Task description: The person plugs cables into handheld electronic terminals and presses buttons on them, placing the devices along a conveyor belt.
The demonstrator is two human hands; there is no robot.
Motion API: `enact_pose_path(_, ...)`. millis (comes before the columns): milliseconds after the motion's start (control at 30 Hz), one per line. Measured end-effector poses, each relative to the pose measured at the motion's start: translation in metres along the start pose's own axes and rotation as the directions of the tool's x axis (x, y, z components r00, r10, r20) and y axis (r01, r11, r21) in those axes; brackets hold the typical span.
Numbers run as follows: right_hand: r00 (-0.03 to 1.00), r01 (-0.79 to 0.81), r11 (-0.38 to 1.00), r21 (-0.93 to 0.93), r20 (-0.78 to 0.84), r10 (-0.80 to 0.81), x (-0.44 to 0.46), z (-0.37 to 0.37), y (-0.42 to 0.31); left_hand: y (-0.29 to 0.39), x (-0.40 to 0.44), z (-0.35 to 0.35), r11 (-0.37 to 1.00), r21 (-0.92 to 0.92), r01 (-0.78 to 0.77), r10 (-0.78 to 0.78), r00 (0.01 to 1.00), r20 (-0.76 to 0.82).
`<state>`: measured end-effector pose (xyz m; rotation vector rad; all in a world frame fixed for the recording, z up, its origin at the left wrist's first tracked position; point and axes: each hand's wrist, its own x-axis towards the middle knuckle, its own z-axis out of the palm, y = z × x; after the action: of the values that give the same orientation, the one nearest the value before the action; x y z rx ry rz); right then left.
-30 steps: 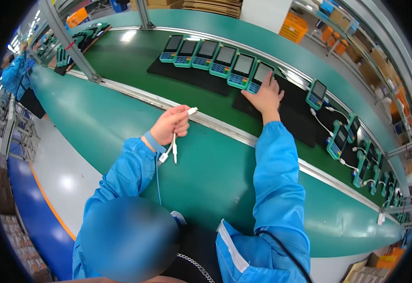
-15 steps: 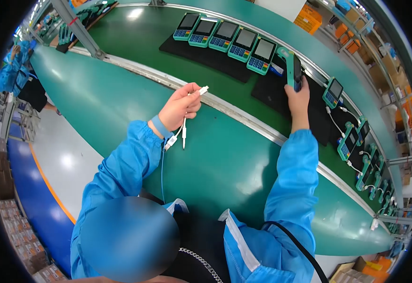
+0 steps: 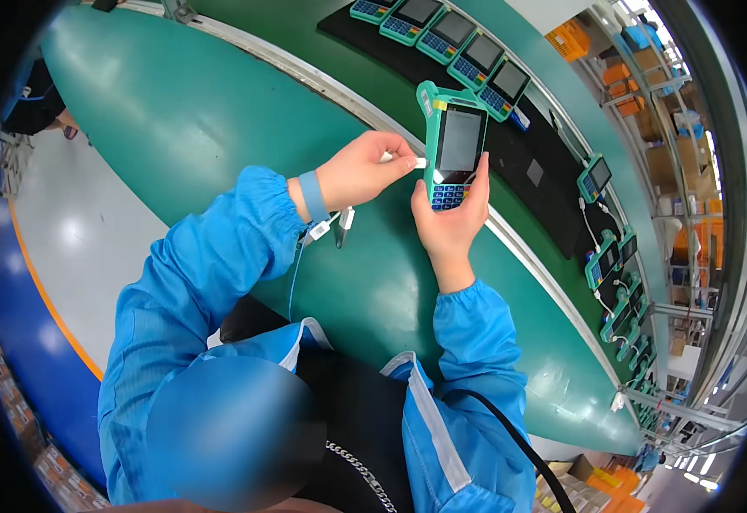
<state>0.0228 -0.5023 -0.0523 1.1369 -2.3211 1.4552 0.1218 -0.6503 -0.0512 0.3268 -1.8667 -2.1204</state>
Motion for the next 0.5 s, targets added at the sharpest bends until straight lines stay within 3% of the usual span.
enact_pose_path(33, 0.997, 0.075, 0.995, -0.060, 0.001, -0.075, 0.000, 0.001, 0.001, -0.002, 0.002, -0.003, 1.000, -0.004, -0.005, 0.005, 1.000, 0.000)
enact_pose_path(100, 0.988, 0.154, 0.981, -0.115, 0.011, -0.154, 0.000, 0.003, -0.001, -0.003, 0.004, -0.007, 0.984, 0.165, -0.060, 0.062, 0.998, -0.008)
enact_pose_path(167, 0.979, 0.202, 0.959, -0.198, 0.038, -0.199, 0.001, 0.003, 0.001, -0.003, 0.001, -0.010, 0.989, 0.146, -0.023, 0.025, 1.000, -0.013)
enact_pose_path(200, 0.978, 0.209, 0.953, -0.220, 0.045, -0.204, 0.002, 0.001, 0.002, -0.008, 0.004, -0.009, 0.991, 0.111, -0.078, 0.080, 0.997, -0.007)
enact_pose_path(267, 0.981, 0.177, 0.982, -0.060, 0.096, -0.171, 0.007, -0.007, 0.011, -0.004, 0.006, -0.014, 0.987, -0.105, 0.120, -0.099, 0.977, 0.186)
enact_pose_path(300, 0.984, 0.130, 0.991, -0.019, 0.125, -0.126, 0.009, -0.016, 0.017, 0.004, 0.006, -0.016, 0.981, -0.066, 0.184, -0.166, 0.963, 0.213)
enact_pose_path(333, 0.984, 0.080, 0.996, 0.026, 0.157, -0.083, 0.010, -0.024, 0.024, 0.004, 0.007, -0.020, 0.983, -0.071, 0.169, -0.159, 0.979, 0.128)
enact_pose_path(367, 0.990, 0.113, 0.991, 0.065, 0.072, -0.118, 0.015, -0.034, 0.026, 0.002, 0.009, -0.026, 0.985, -0.076, 0.153, -0.151, 0.988, 0.034)
enact_pose_path(400, 0.992, 0.121, 0.993, -0.010, -0.019, -0.121, 0.020, -0.045, 0.040, 0.001, 0.011, -0.036, 0.966, -0.200, 0.166, -0.161, 0.986, 0.040)
enact_pose_path(467, 0.968, -0.153, 0.987, -0.051, -0.207, 0.139, 0.034, -0.068, 0.075, 0.003, 0.017, -0.058, 0.908, -0.386, 0.162, -0.157, 0.987, 0.043)
enact_pose_path(500, 0.941, -0.220, 0.960, -0.176, -0.296, 0.161, 0.042, -0.085, 0.093, -0.002, 0.020, -0.063, 0.879, -0.456, 0.137, -0.126, 0.991, 0.054)
